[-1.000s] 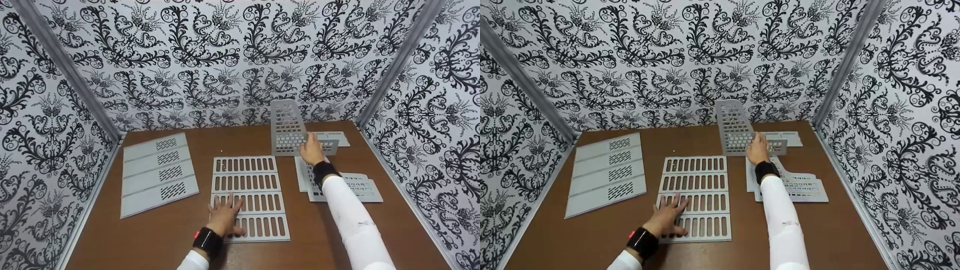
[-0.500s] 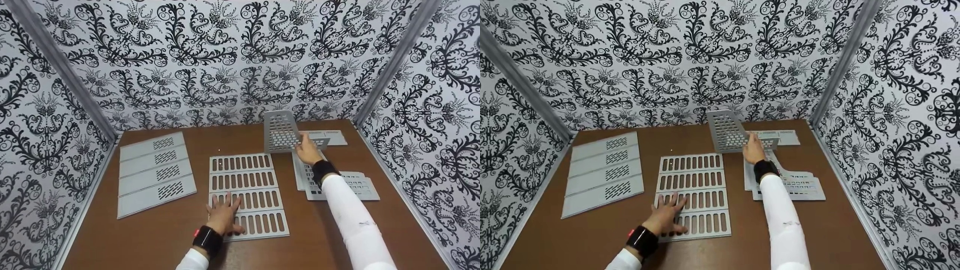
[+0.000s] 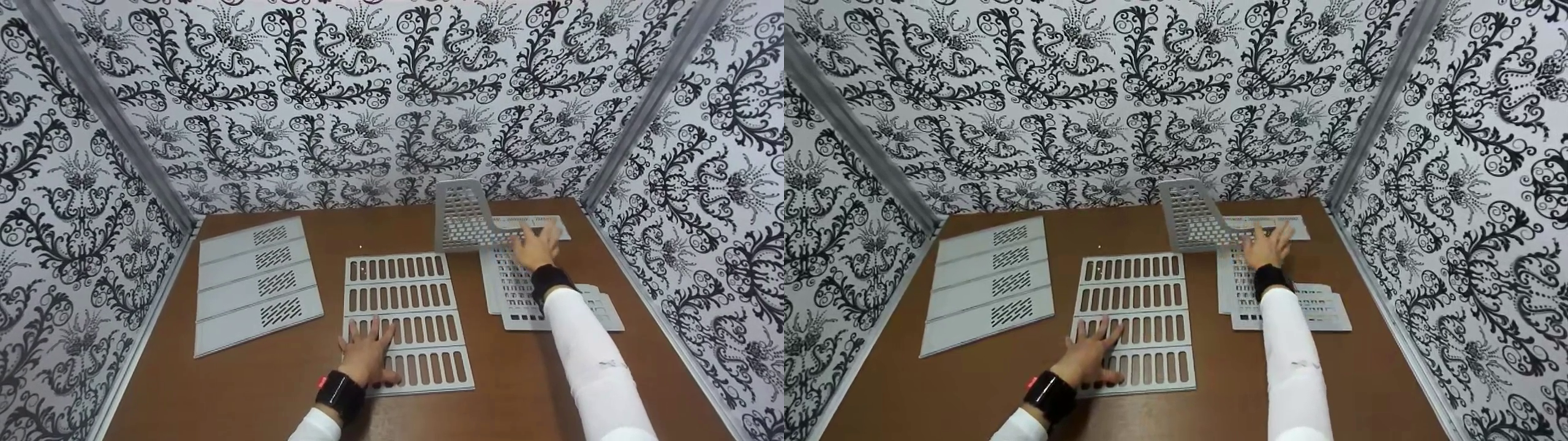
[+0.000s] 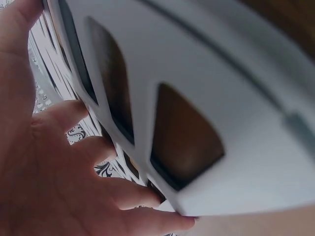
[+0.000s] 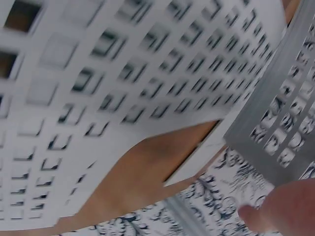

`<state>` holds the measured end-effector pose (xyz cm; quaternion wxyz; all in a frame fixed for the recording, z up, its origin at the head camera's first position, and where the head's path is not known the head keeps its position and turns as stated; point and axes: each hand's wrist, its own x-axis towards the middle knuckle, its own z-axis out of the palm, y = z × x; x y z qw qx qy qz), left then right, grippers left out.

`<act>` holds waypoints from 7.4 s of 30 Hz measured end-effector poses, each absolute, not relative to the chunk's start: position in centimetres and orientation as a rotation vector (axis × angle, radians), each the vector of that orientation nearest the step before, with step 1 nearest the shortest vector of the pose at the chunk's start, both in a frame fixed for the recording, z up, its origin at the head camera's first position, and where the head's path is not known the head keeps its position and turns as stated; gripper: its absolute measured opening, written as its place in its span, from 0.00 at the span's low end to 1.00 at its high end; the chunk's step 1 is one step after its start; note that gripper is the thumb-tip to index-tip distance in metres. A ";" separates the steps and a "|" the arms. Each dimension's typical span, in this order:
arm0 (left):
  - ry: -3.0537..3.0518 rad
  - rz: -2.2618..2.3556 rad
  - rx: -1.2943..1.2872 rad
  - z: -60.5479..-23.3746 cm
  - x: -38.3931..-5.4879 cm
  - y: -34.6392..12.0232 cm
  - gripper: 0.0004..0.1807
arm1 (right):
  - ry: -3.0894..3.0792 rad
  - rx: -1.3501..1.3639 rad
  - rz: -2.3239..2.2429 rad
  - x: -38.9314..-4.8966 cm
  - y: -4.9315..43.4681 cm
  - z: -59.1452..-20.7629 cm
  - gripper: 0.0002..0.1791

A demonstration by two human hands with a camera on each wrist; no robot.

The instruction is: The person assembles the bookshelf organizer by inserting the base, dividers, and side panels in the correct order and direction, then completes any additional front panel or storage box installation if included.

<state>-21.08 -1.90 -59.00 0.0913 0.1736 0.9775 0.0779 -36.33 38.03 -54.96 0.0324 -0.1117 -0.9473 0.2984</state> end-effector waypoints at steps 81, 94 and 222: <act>2.654 0.287 0.786 -59.1 -22.0 -3.5 0.64 | -2.823 -0.300 0.909 -37.1 39.1 -55.1 0.19; 2.626 0.396 0.779 -59.1 -21.8 -3.4 0.65 | -2.754 -0.539 1.209 -37.0 38.7 -54.4 0.32; 2.696 0.752 0.519 -59.5 -24.9 -6.3 0.55 | -2.718 -0.460 1.402 -37.7 40.0 -53.1 0.38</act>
